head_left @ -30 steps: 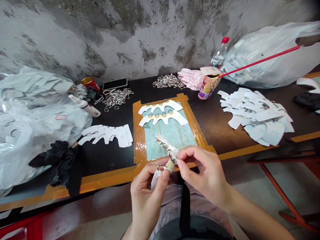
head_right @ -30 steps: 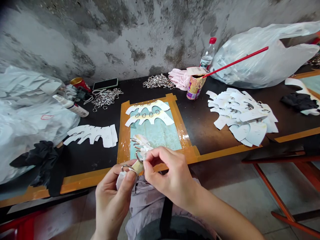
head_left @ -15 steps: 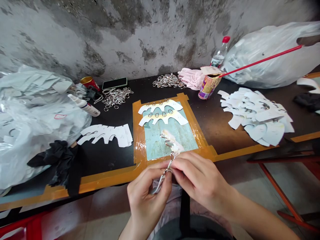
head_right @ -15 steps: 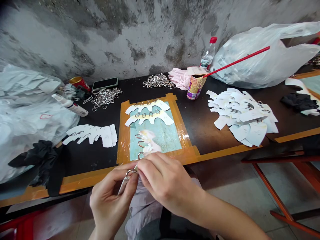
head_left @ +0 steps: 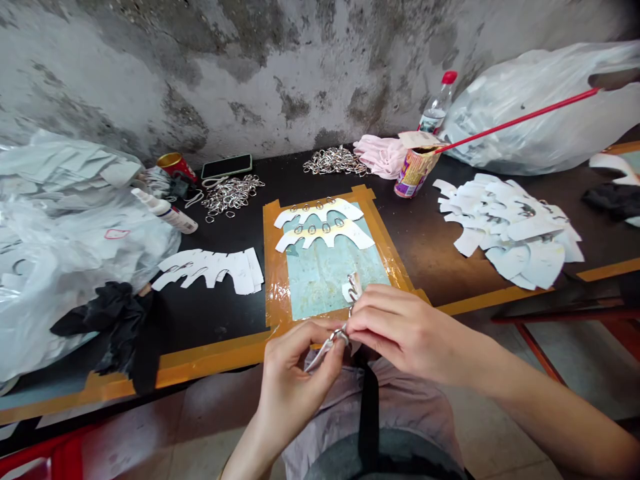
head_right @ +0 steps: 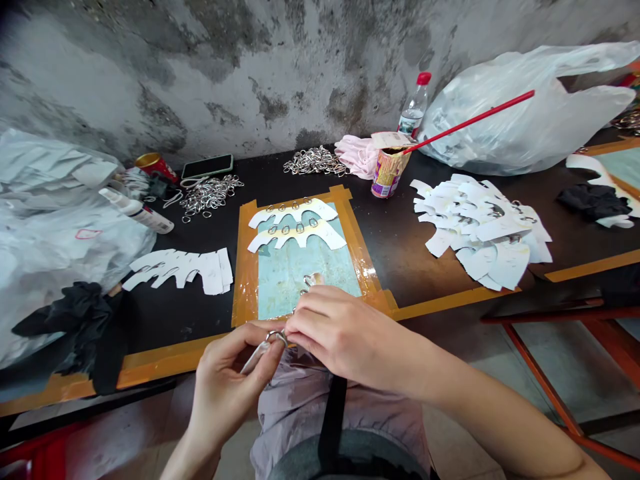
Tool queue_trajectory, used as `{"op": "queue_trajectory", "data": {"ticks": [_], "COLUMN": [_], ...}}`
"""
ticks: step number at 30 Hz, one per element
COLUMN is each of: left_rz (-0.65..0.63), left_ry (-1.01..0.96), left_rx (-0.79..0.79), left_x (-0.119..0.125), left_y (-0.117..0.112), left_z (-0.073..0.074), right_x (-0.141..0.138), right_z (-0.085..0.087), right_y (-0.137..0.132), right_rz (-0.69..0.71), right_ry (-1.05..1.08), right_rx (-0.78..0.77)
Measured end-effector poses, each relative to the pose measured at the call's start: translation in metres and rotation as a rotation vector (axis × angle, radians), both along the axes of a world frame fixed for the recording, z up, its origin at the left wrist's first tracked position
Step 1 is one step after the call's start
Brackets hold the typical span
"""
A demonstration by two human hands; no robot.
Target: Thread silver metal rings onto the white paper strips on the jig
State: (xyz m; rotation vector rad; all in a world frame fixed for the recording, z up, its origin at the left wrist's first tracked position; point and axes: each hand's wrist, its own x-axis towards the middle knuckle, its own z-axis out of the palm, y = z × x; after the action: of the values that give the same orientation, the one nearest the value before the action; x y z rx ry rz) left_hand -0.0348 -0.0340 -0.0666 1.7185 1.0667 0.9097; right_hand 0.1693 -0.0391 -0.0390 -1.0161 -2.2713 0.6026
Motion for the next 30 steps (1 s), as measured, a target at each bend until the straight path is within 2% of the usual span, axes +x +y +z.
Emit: {"op": "queue_trajectory", "data": {"ticks": [5, 9, 14, 17, 19, 21, 24, 27, 28, 30], "left_rz": [-0.053, -0.123, -0.288, -0.314, -0.272, -0.157, 0.08, 0.209, 0.229, 0.261], "left_ry": [0.004, 0.054, 0.098, 0.104, 0.108, 0.09, -0.071, -0.28, -0.313, -0.324], "left_rx": [0.002, 0.063, 0.027, -0.003, -0.02, -0.074, -0.241, -0.336, -0.341, -0.333], "left_x": [-0.002, -0.001, 0.002, 0.002, 0.002, 0.002, 0.003, 0.004, 0.004, 0.005], "left_y": [0.004, 0.005, 0.001, 0.001, 0.005, 0.01, 0.019, 0.023, 0.023, 0.022], "left_z": [0.002, 0.002, 0.001, -0.001, -0.007, -0.016, -0.032, -0.039, -0.039, -0.034], "right_x": [0.002, 0.001, 0.004, 0.004, 0.0, -0.006, -0.016, -0.022, -0.023, -0.026], "right_z": [0.006, 0.009, 0.008, -0.003, -0.017, -0.032, -0.047, -0.046, -0.043, -0.037], "right_y": [0.006, 0.005, 0.008, 0.014, 0.019, 0.023, 0.024, 0.016, 0.011, 0.003], "right_rz": [0.051, -0.047, -0.066, -0.011, -0.015, -0.079, -0.297, -0.468, -0.473, -0.444], "right_ry": [0.056, -0.01, -0.133, -0.125, -0.089, -0.02, 0.091, 0.154, 0.193, 0.31], "right_rx": [-0.101, -0.237, -0.139, -0.156, -0.173, -0.151, 0.059, 0.329, 0.353, 0.279]}}
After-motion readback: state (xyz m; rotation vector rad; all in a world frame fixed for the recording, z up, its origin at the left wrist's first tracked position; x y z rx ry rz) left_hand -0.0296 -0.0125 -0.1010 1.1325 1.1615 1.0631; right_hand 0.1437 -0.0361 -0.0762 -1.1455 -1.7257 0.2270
